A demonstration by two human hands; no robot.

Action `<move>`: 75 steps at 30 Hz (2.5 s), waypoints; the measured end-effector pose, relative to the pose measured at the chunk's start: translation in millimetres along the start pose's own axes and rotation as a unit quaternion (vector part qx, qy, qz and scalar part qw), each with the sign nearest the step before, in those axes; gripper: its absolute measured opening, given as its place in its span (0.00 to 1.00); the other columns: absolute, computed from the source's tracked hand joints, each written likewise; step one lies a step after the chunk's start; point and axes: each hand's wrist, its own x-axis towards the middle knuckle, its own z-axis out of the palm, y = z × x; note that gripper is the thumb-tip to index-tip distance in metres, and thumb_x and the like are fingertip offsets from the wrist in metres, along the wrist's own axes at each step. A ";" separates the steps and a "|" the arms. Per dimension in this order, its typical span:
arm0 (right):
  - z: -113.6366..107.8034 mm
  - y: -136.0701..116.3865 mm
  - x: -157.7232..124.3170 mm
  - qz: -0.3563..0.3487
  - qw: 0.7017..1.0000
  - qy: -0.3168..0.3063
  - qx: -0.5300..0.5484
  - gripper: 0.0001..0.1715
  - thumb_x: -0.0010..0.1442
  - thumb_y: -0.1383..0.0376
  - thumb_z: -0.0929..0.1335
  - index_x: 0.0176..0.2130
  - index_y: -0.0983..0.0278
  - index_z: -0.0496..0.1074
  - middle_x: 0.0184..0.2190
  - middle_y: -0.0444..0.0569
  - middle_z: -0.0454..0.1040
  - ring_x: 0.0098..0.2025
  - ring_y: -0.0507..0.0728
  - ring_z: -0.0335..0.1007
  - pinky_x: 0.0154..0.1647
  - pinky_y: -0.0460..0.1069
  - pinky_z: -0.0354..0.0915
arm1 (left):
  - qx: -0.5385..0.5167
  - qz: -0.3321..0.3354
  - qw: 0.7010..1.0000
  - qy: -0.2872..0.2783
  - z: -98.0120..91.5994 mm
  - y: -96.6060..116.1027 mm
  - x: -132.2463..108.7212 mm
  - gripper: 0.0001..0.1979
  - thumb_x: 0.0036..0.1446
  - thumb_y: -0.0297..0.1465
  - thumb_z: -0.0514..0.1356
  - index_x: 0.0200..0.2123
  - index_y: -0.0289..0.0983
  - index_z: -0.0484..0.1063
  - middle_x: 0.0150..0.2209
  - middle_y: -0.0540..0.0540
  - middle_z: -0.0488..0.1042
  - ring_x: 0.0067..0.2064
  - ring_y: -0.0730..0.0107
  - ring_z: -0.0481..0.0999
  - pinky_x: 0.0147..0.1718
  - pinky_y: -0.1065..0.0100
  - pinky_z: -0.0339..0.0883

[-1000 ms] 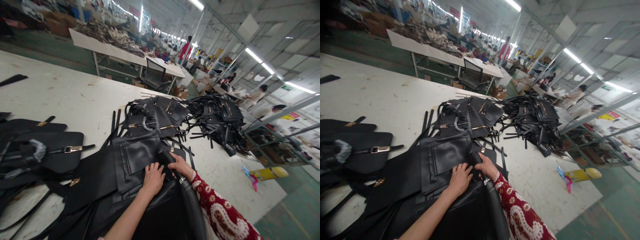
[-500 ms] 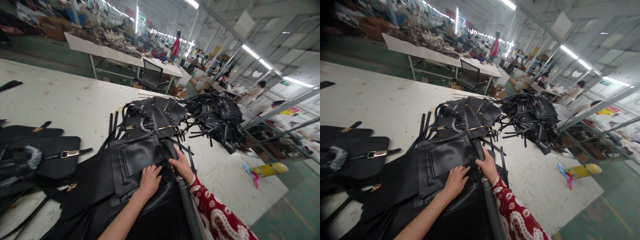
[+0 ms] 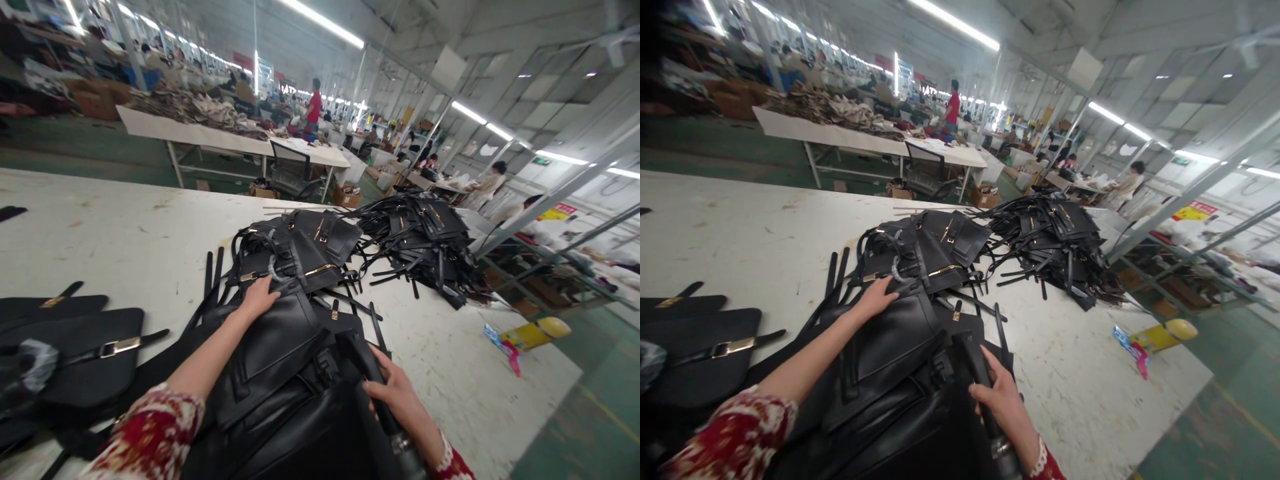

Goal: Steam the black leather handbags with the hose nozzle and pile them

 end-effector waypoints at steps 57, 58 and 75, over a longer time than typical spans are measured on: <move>-1.2 -99.9 -65.1 -0.108 0.992 -0.042 0.054 0.41 0.48 0.71 0.69 0.58 0.60 0.53 0.28 0.43 0.70 0.20 0.51 0.63 0.19 0.44 0.63 | -0.492 -0.062 0.790 -0.361 -43.4 118.2 -95.5 0.17 0.43 0.30 0.62 0.39 0.35 0.71 0.34 0.45 0.76 0.34 0.64 0.74 0.36 0.66 0.65; -0.6 -100.8 -65.8 -0.108 0.992 -0.047 0.048 0.41 0.48 0.71 0.69 0.58 0.59 0.54 0.29 0.43 0.71 0.20 0.50 0.63 0.19 0.44 0.63 | -0.488 -0.050 0.797 -0.352 -44.0 120.9 -97.3 0.18 0.43 0.30 0.61 0.41 0.35 0.71 0.36 0.45 0.76 0.36 0.64 0.74 0.37 0.66 0.65; 20.2 -102.5 -59.7 -0.138 0.990 -0.002 0.013 0.39 0.49 0.71 0.67 0.58 0.57 0.54 0.31 0.43 0.71 0.19 0.49 0.63 0.19 0.44 0.62 | -0.261 0.153 0.917 -0.259 -49.4 140.7 -141.2 0.15 0.38 0.27 0.61 0.35 0.38 0.74 0.30 0.51 0.75 0.37 0.63 0.71 0.38 0.68 0.63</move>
